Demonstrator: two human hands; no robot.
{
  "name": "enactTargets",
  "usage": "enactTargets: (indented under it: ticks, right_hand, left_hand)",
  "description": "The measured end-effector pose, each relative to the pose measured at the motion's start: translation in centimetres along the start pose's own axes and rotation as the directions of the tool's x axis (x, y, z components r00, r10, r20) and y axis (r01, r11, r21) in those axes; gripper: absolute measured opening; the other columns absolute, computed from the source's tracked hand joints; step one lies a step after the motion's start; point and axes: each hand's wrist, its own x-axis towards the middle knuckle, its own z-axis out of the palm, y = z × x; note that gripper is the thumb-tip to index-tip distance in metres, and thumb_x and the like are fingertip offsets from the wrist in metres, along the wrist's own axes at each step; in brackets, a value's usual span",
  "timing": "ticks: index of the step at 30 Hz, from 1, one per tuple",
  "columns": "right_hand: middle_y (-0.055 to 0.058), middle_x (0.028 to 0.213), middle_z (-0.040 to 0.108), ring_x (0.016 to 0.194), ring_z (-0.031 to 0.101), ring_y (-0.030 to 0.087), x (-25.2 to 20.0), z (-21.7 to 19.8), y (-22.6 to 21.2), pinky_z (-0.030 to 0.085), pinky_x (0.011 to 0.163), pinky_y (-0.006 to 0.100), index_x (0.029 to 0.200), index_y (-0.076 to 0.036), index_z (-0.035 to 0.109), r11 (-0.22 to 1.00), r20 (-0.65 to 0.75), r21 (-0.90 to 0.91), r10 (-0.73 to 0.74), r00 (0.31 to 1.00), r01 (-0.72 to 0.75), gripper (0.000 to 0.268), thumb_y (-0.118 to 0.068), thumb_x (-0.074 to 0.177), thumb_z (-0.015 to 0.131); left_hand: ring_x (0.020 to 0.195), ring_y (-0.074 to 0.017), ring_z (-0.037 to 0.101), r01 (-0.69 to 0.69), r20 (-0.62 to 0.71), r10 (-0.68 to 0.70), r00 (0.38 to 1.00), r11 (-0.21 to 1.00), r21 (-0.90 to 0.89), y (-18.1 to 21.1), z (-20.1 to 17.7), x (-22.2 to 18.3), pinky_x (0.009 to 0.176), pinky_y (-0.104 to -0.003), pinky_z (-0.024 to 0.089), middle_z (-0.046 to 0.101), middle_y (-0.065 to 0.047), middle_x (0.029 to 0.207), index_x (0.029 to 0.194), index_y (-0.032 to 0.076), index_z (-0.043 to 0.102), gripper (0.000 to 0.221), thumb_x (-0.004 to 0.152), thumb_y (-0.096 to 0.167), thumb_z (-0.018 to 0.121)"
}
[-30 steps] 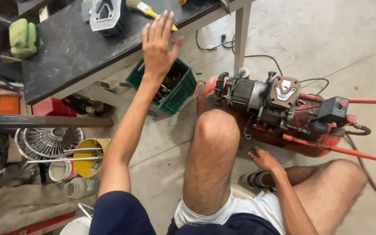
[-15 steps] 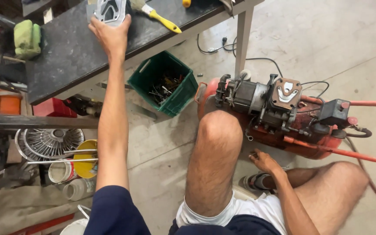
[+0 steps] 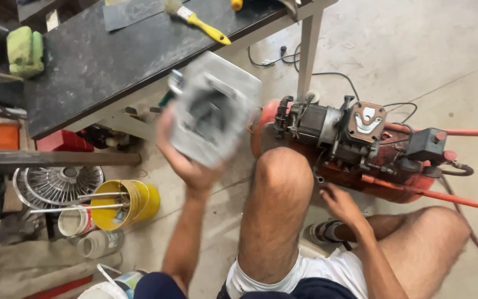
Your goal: Repairing and maintaining an air compressor by tightening bolts, cleaning components, and assembling parts.
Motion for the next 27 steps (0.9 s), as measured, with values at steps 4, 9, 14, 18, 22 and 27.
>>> enactTargets:
  ticks: [4, 9, 14, 18, 22, 27]
  right_hand:
    - [0.024, 0.120, 0.073, 0.116, 0.067, 0.040, -4.7, -4.3, -6.9, 0.052, 0.101, 0.053, 0.139, -0.006, 0.064, 0.936, -0.245, 0.253, -0.182, 0.952, 0.244, 0.037, -0.013, 0.103, 0.056]
    - [0.014, 0.155, 0.045, 0.142, 0.043, 0.026, -11.3, -6.4, -10.3, 0.031, 0.121, 0.041, 0.156, -0.003, 0.036, 0.222, -0.411, 0.868, -0.180, 0.894, 0.444, 0.064, -0.039, 0.102, 0.043]
    - [-0.002, 0.090, 0.065, 0.094, 0.056, 0.016, -15.9, -4.7, -9.8, 0.037, 0.099, 0.033, 0.080, -0.017, 0.053, -0.356, -0.417, 0.884, -0.313, 0.853, 0.302, 0.048, -0.057, 0.106, 0.052]
    - [0.005, 0.102, 0.064, 0.099, 0.058, 0.020, -18.0, -5.6, -11.6, 0.041, 0.099, 0.035, 0.097, -0.011, 0.052, -0.274, -0.435, 0.884, -0.181, 0.882, 0.379, 0.045, -0.055, 0.105, 0.050]
    - [0.010, 0.111, 0.063, 0.102, 0.060, 0.023, -18.7, -6.3, -15.4, 0.043, 0.099, 0.036, 0.110, -0.007, 0.051, -0.211, -0.448, 0.881, -0.091, 0.889, 0.423, 0.047, -0.054, 0.104, 0.049]
    - [0.021, 0.129, 0.062, 0.110, 0.063, 0.030, -18.0, -7.6, -20.1, 0.049, 0.099, 0.039, 0.136, 0.001, 0.048, -0.077, -0.465, 0.880, 0.049, 0.884, 0.468, 0.062, -0.051, 0.102, 0.046]
  left_hand:
    - [0.127, -0.0443, 0.054, -0.083, -0.006, 0.083, 0.997, 0.985, -0.154, 6.4, 1.0, -3.8, 0.115, -0.052, 0.038, 0.051, -0.038, 0.133, 0.137, -0.008, 0.039, 0.085, 0.087, 0.045, 0.081]
    - [0.132, -0.0364, 0.060, 0.106, 0.440, -0.036, 0.897, 0.985, -0.135, 12.0, 0.5, -8.3, 0.113, -0.047, 0.058, 0.047, -0.022, 0.147, 0.146, 0.008, 0.031, 0.084, 0.085, 0.024, 0.086]
    - [0.135, -0.0391, 0.059, 0.263, 0.607, -0.110, 0.787, 0.950, -0.169, 16.6, 2.5, -9.1, 0.119, -0.048, 0.051, 0.047, -0.027, 0.149, 0.152, 0.001, 0.023, 0.105, 0.079, 0.032, 0.092]
    - [0.129, -0.0373, 0.065, 0.276, 0.583, -0.135, 0.801, 0.948, -0.159, 17.6, 3.6, -9.8, 0.111, -0.044, 0.059, 0.051, -0.029, 0.144, 0.153, -0.006, 0.018, 0.120, 0.076, 0.052, 0.089]
    - [0.134, -0.0370, 0.062, 0.275, 0.595, -0.145, 0.790, 0.952, -0.133, 17.1, 3.3, -10.9, 0.118, -0.045, 0.056, 0.049, -0.028, 0.146, 0.153, -0.006, 0.016, 0.128, 0.070, 0.058, 0.089]
    - [0.133, -0.0355, 0.059, 0.292, 0.591, -0.184, 0.785, 0.952, -0.092, 16.9, 3.4, -10.7, 0.115, -0.045, 0.059, 0.048, -0.024, 0.147, 0.152, -0.002, 0.027, 0.120, 0.069, 0.054, 0.094]
